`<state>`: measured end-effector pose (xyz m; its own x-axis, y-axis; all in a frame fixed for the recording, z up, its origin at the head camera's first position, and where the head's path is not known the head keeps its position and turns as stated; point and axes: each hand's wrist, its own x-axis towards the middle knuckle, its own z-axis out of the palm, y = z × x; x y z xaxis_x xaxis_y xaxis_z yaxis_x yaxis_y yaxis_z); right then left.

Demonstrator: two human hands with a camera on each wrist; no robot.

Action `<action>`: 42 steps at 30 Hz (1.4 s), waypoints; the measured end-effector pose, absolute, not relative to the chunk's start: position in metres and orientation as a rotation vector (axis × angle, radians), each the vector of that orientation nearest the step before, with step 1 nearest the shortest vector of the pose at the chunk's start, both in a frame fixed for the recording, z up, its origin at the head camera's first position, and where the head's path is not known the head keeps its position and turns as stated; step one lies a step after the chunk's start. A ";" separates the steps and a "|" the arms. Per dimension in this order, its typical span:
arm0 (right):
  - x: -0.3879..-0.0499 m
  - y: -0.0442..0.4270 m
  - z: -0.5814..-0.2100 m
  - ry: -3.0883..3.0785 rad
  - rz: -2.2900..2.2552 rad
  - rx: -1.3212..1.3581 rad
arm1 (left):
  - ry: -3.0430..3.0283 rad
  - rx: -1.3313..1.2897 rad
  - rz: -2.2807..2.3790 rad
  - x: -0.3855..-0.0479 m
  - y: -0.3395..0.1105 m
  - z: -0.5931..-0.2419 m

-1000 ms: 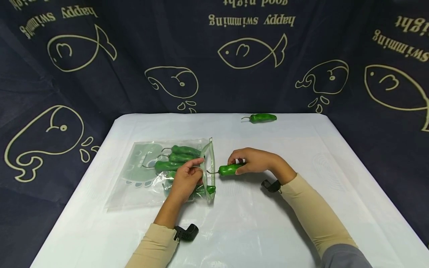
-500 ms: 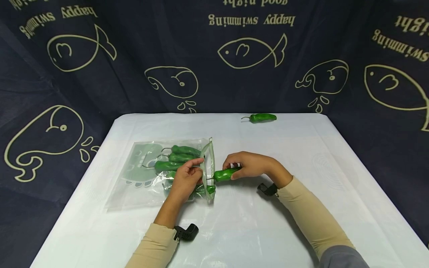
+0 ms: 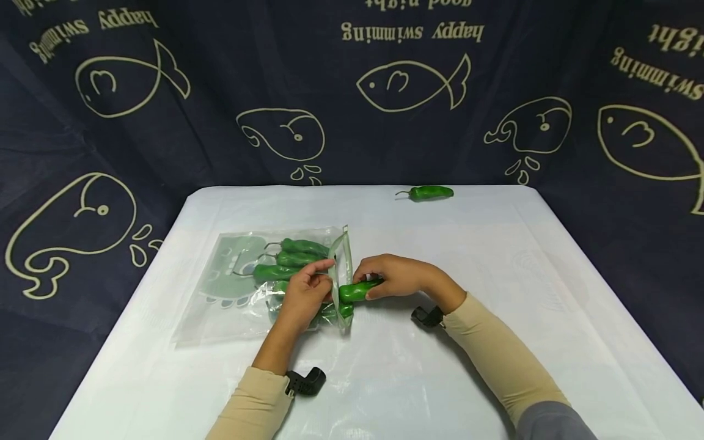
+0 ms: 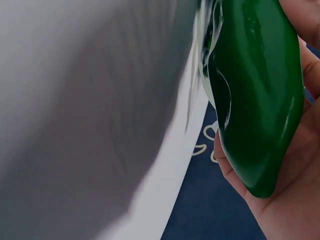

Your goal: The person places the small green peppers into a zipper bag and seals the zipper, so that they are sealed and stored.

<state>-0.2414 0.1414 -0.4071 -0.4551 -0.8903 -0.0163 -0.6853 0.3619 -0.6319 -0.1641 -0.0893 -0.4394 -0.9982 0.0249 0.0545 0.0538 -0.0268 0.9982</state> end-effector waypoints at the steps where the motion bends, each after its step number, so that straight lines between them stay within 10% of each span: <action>1: -0.241 0.140 -0.408 2.278 -0.797 -1.381 | -2.177 -0.089 -2.234 -0.164 -0.089 -0.439; 42: -0.238 0.136 -0.407 2.260 -0.653 -1.366 | -2.183 -0.069 -2.265 -0.165 -0.089 -0.438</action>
